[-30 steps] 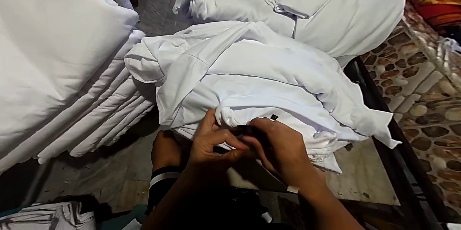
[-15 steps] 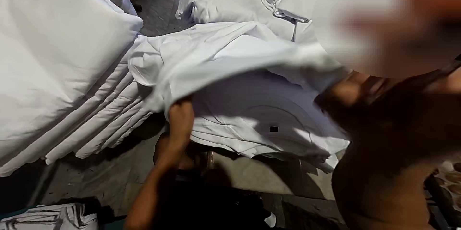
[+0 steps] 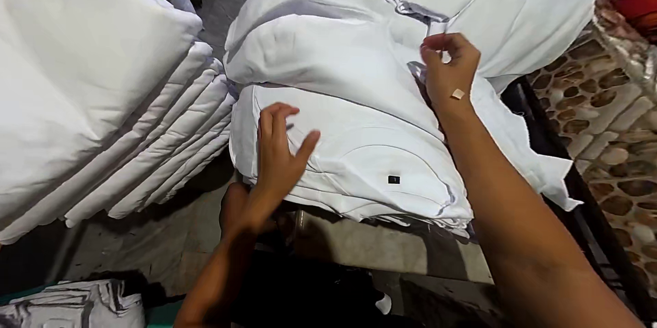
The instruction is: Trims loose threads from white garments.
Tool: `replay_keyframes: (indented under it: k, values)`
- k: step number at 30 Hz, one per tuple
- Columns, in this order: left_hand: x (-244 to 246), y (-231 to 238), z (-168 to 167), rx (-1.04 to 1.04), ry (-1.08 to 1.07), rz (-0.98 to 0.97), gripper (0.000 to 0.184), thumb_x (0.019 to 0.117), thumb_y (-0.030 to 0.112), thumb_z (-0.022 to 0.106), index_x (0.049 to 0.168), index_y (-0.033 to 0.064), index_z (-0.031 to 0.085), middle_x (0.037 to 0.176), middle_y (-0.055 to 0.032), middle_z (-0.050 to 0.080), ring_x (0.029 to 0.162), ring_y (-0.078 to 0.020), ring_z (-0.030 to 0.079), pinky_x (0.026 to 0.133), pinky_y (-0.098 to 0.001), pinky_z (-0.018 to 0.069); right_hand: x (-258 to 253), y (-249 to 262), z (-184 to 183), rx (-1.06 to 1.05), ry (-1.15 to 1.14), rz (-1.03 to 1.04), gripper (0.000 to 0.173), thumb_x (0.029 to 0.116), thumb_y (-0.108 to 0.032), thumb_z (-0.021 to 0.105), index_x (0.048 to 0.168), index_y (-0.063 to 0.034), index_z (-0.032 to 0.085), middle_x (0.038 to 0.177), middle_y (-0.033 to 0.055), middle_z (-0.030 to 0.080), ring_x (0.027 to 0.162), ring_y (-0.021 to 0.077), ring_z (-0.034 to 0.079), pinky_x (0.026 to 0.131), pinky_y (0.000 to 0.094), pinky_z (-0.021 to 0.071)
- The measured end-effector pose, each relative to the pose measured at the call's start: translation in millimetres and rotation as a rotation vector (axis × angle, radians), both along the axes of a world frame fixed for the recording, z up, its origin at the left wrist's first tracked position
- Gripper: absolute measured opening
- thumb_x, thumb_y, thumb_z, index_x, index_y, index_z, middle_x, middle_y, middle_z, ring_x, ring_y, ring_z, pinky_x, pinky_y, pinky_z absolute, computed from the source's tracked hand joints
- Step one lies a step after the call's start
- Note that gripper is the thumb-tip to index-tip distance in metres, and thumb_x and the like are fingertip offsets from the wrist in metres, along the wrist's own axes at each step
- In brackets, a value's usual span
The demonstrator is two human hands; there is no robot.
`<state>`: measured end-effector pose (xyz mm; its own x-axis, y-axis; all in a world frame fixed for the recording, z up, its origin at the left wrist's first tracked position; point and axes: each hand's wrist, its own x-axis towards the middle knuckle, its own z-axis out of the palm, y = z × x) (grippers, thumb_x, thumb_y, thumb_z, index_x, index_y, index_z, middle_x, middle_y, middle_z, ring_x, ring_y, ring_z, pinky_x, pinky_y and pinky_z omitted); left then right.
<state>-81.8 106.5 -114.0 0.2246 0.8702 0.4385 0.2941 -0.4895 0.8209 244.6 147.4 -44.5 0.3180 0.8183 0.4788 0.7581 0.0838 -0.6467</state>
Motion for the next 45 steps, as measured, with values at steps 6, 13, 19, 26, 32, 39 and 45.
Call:
replay_keyframes:
  k: [6, 13, 19, 26, 32, 39, 45]
  values:
    - [-3.7, -57.6, -12.9, 0.230, -0.149, 0.046, 0.035, 0.0950, 0.041, 0.066, 0.098, 0.0061, 0.070, 0.116, -0.0129, 0.062, 0.116, -0.0187, 0.056, 0.099, -0.0302, 0.0455, -60.6, -81.4, 34.0, -0.004, 0.073, 0.256, 0.018, 0.1047, -0.015, 0.051, 0.119, -0.0057, 0.057, 0.093, -0.0100, 0.062, 0.062, -0.0092, 0.049, 0.055, 0.0106, 0.0416]
    - [20.6, -53.6, 59.0, -0.257, 0.622, 0.056, 0.049, 0.0995, 0.045, 0.060, 0.104, -0.0039, 0.066, 0.072, -0.0188, 0.065, 0.067, -0.0382, 0.068, 0.058, -0.0541, 0.0505, -118.1, -163.1, 18.6, -0.114, -0.230, 0.377, 0.027, 0.0953, -0.018, 0.062, 0.111, 0.0033, 0.069, 0.084, 0.0060, 0.069, 0.067, -0.0008, 0.057, 0.061, 0.0133, 0.0478]
    - [24.0, -48.7, 14.7, -0.177, -0.700, 0.008, 0.017, 0.0991, 0.002, 0.053, 0.087, 0.0122, 0.059, 0.070, 0.0105, 0.062, 0.062, 0.0044, 0.060, 0.059, -0.0147, 0.0530, -140.3, -183.0, -15.3, -0.064, -0.369, 0.321, 0.030, 0.0964, -0.032, 0.062, 0.100, -0.0050, 0.075, 0.076, 0.0089, 0.067, 0.059, 0.0145, 0.057, 0.050, 0.0276, 0.0411]
    - [26.5, -64.9, 29.6, -0.612, -1.243, -0.494, 0.029, 0.0965, 0.015, 0.065, 0.122, 0.0232, 0.054, 0.108, 0.0060, 0.073, 0.099, -0.0080, 0.071, 0.089, -0.0299, 0.0588, -130.3, -186.1, -11.8, -0.037, 0.045, 0.436, 0.042, 0.1000, -0.043, 0.064, 0.119, -0.0060, 0.057, 0.090, -0.0053, 0.063, 0.080, -0.0126, 0.054, 0.071, 0.0046, 0.0450]
    - [27.2, -65.4, 23.4, -0.103, -0.895, -0.262, 0.014, 0.0914, 0.010, 0.073, 0.101, 0.0191, 0.076, 0.094, 0.0152, 0.074, 0.084, 0.0070, 0.067, 0.076, -0.0133, 0.0567, -149.9, -185.3, -13.6, 0.035, -0.142, 0.279, 0.037, 0.1053, -0.035, 0.056, 0.115, 0.0002, 0.053, 0.086, 0.0056, 0.060, 0.072, -0.0016, 0.054, 0.066, 0.0100, 0.0444]
    - [10.1, -77.2, 26.2, -0.045, -0.674, -0.300, 0.017, 0.0984, 0.028, 0.065, 0.090, 0.0144, 0.067, 0.094, 0.0119, 0.066, 0.091, 0.0082, 0.062, 0.081, -0.0114, 0.0537, -173.3, -180.4, -11.0, 0.122, -0.389, 0.210, 0.029, 0.1059, -0.030, 0.055, 0.102, -0.0017, 0.060, 0.071, 0.0085, 0.060, 0.058, 0.0124, 0.053, 0.053, 0.0223, 0.0404]
    - [6.8, -75.8, 21.1, 0.012, -0.620, -0.263, 0.023, 0.1026, 0.031, 0.059, 0.087, 0.0137, 0.063, 0.090, 0.0108, 0.064, 0.089, 0.0079, 0.061, 0.080, -0.0119, 0.0530, -177.8, -167.9, 3.5, 0.105, -0.330, 0.113, 0.030, 0.1036, -0.026, 0.059, 0.102, 0.0034, 0.064, 0.067, 0.0090, 0.060, 0.052, 0.0103, 0.050, 0.050, 0.0220, 0.0390]
